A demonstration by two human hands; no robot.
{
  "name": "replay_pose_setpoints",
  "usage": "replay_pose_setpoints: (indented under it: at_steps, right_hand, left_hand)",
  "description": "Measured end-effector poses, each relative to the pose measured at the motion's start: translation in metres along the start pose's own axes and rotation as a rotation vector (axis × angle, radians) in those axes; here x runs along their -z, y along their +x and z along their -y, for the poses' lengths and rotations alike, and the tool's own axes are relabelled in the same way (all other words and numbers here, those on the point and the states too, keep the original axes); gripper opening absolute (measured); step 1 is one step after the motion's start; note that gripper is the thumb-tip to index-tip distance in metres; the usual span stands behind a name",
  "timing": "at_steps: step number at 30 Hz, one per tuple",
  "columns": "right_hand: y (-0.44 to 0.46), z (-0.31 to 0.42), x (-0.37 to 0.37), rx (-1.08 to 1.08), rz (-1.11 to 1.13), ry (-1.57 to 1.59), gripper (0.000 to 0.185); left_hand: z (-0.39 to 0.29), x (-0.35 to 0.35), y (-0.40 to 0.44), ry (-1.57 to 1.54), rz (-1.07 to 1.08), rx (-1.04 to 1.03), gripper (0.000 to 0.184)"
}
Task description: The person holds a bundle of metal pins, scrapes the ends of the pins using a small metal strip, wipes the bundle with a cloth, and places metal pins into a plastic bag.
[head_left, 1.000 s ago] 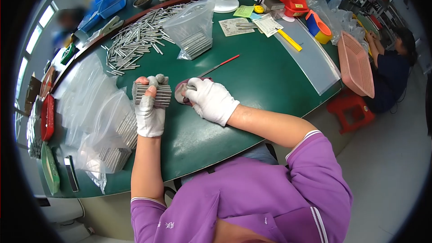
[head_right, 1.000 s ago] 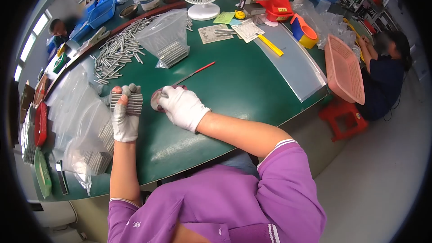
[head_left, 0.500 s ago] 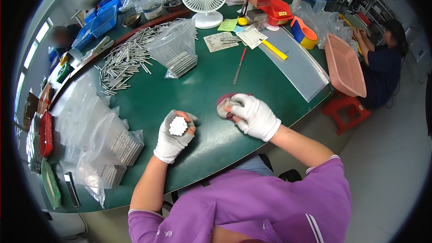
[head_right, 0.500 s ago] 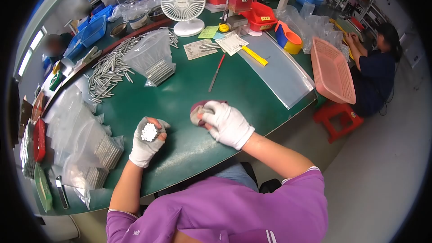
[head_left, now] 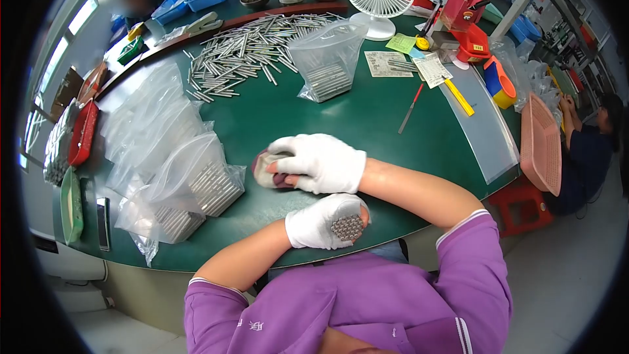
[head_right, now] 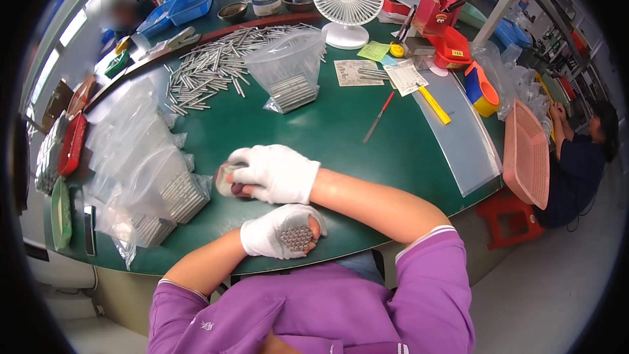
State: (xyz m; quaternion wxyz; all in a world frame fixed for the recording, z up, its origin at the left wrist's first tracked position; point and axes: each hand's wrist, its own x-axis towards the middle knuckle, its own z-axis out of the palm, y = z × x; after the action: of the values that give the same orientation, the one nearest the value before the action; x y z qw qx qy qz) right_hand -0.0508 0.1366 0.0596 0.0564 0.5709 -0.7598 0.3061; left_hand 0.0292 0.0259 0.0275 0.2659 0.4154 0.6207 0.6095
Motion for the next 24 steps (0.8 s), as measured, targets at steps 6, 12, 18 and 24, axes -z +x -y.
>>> replay_pose_setpoints:
  at_steps: [6,12,18,24]
  right_hand:
    - [0.047,-0.022,-0.054,0.042,0.006,-0.016,0.024]
    - [0.002,-0.046,-0.022,-0.472,-0.164,-0.379,0.022]
    - [-0.064,-0.033,0.028,-0.912,-0.076,-0.654,0.018]
    - [-0.098,-0.029,0.074,-0.923,-0.187,-0.269,0.042]
  left_hand:
    - [-0.001,0.004,-0.002,-0.180,0.008,0.044,0.034]
    - [0.002,0.004,-0.005,-0.193,-0.014,0.022,0.034]
    - [0.000,0.001,-0.005,-0.275,-0.053,0.037,0.031]
    - [-0.007,0.000,-0.003,-0.153,-0.083,0.065,0.027]
